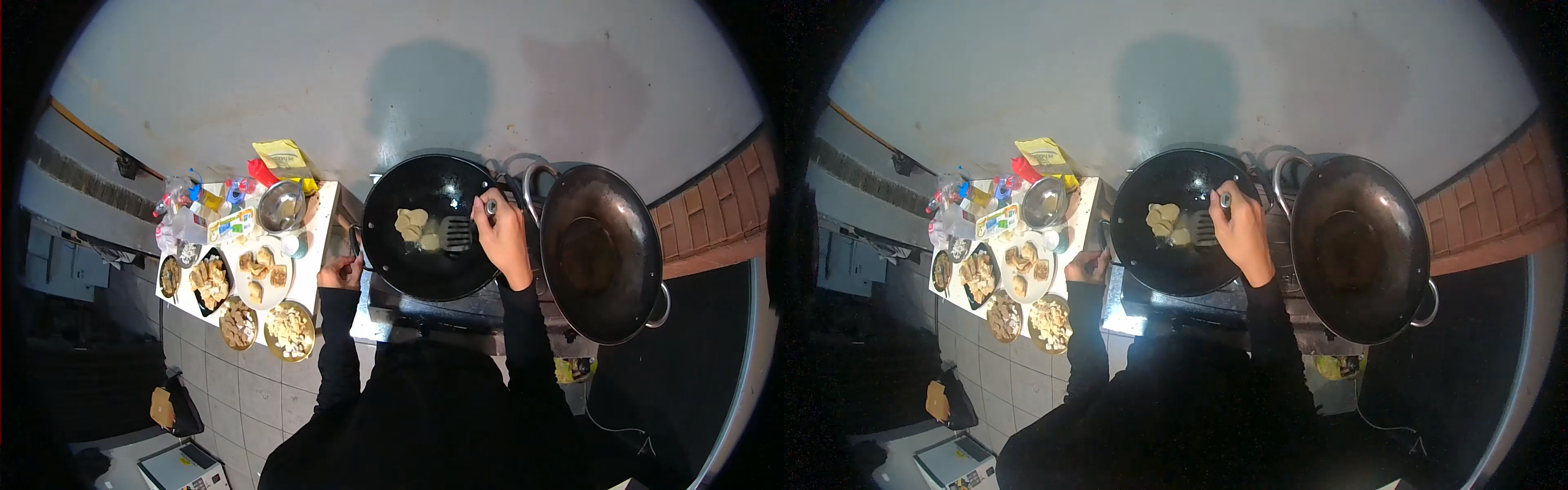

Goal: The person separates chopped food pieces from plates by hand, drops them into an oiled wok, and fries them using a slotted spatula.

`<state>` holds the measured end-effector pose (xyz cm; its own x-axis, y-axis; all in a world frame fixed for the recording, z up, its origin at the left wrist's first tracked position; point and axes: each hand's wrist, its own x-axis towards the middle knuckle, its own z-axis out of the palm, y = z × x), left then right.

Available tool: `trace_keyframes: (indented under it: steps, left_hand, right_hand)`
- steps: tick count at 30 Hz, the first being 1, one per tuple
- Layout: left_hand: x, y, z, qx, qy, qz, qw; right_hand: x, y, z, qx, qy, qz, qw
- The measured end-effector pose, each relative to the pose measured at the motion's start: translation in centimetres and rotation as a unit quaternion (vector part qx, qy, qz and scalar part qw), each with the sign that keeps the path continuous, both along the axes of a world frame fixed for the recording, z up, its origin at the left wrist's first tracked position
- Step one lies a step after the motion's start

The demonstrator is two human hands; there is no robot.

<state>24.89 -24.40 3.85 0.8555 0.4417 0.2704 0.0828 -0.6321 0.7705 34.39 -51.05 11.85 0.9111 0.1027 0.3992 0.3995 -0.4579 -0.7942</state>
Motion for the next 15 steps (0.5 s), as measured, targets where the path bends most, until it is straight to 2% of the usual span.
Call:
trace_keyframes:
  steps: [2, 5, 9, 10, 12, 14, 15]
  left_hand:
    - [-0.1, 0.0, 0.0, 0.006, -0.007, 0.000, 1.000]
    - [-0.2, -0.1, 0.5, 0.010, -0.005, -0.005, 1.000]
    - [-0.2, -0.2, 0.7, -0.003, -0.005, -0.012, 1.000]
    - [-0.1, -0.2, 0.5, -0.010, -0.018, -0.013, 1.000]
    - [-0.1, -0.1, 0.7, -0.008, -0.009, -0.013, 1.000]
    - [-0.2, -0.1, 1.0, -0.007, 0.002, -0.013, 1.000]
    - [-0.2, -0.1, 1.2, 0.009, 0.008, -0.015, 1.000]
  right_hand:
    - [0.4, 0.4, -1.1, -0.029, 0.001, -0.004, 1.000]
    - [1.1, 1.8, -2.0, 0.057, 0.021, -0.009, 0.998]
    - [1.5, 2.2, 0.0, 0.145, 0.020, 0.010, 0.989]
    - [1.5, 1.8, 0.5, 0.144, 0.020, 0.010, 0.989]
    - [1.3, 0.7, 1.0, 0.056, -0.026, -0.012, 0.998]
    - [0.7, -0.1, 1.1, 0.044, -0.014, -0.015, 0.999]
    - [0.5, -0.3, 1.0, -0.006, -0.017, -0.023, 1.000]
